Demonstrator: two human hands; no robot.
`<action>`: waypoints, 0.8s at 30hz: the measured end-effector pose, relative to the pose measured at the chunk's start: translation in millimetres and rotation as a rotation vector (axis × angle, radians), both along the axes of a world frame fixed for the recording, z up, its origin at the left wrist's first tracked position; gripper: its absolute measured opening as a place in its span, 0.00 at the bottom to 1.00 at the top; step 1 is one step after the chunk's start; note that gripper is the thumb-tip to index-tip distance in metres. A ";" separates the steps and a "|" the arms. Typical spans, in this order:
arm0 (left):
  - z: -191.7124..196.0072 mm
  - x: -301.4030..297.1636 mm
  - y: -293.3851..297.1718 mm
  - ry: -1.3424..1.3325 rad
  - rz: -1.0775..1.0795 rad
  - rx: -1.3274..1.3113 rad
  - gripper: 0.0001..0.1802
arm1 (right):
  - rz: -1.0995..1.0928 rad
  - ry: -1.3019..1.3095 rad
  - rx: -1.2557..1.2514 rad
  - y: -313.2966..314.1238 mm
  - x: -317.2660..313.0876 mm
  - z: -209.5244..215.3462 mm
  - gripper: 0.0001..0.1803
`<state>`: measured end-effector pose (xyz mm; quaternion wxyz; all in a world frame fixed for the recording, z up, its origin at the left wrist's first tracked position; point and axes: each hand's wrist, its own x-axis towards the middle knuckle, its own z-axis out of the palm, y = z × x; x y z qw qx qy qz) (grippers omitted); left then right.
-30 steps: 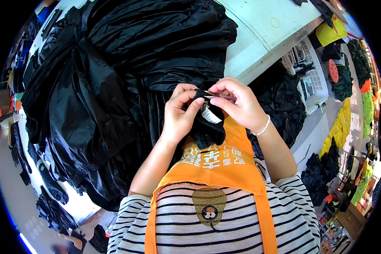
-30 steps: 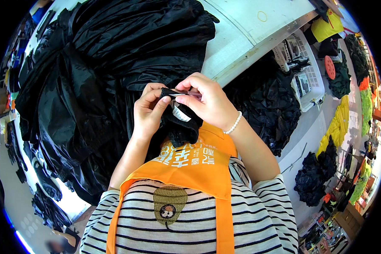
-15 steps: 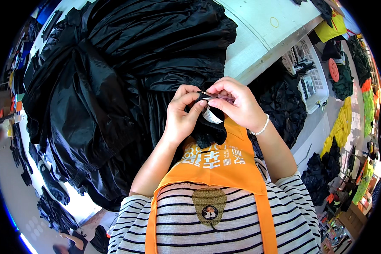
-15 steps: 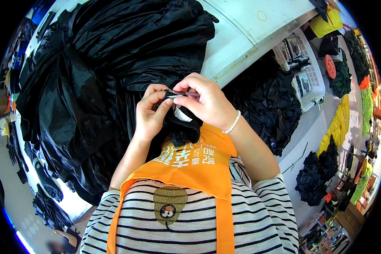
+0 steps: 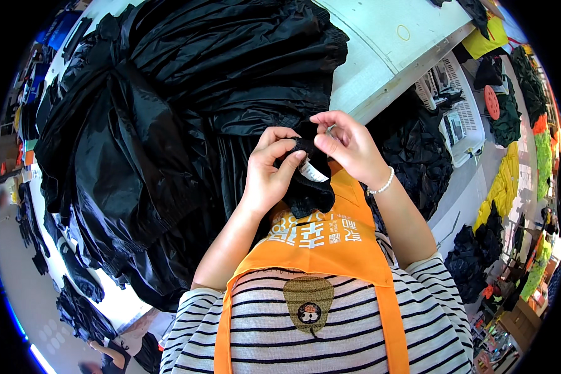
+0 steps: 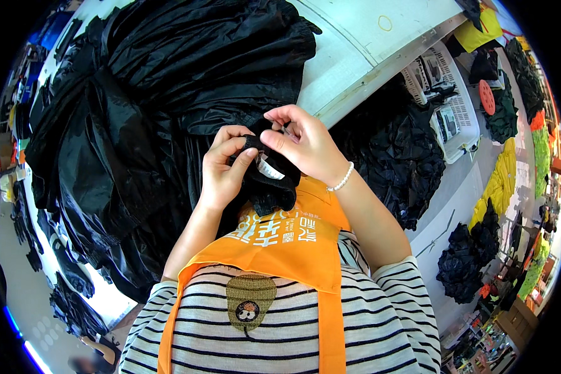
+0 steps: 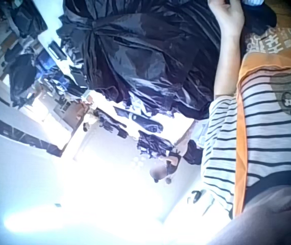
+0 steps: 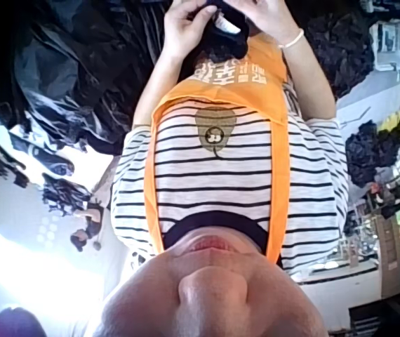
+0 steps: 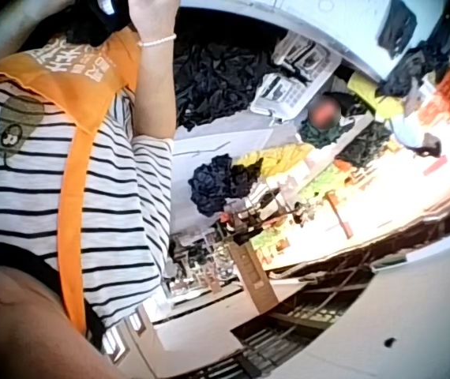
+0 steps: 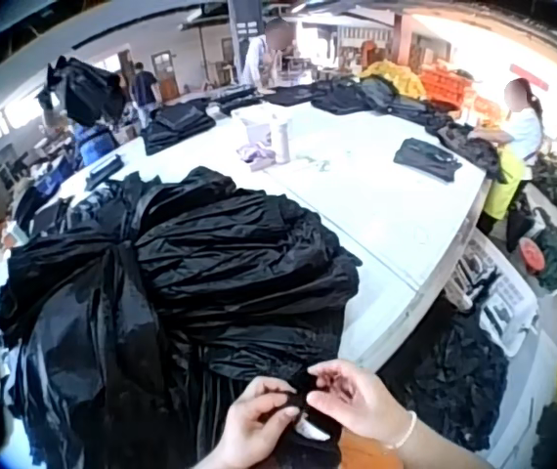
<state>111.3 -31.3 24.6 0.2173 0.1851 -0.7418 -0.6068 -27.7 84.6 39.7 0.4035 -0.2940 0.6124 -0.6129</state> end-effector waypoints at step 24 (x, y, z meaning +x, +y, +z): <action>78.3 105.2 -76.5 0.137 -0.221 0.153 0.17 | 0.627 0.082 -0.071 -16.5 61.0 -48.4 0.34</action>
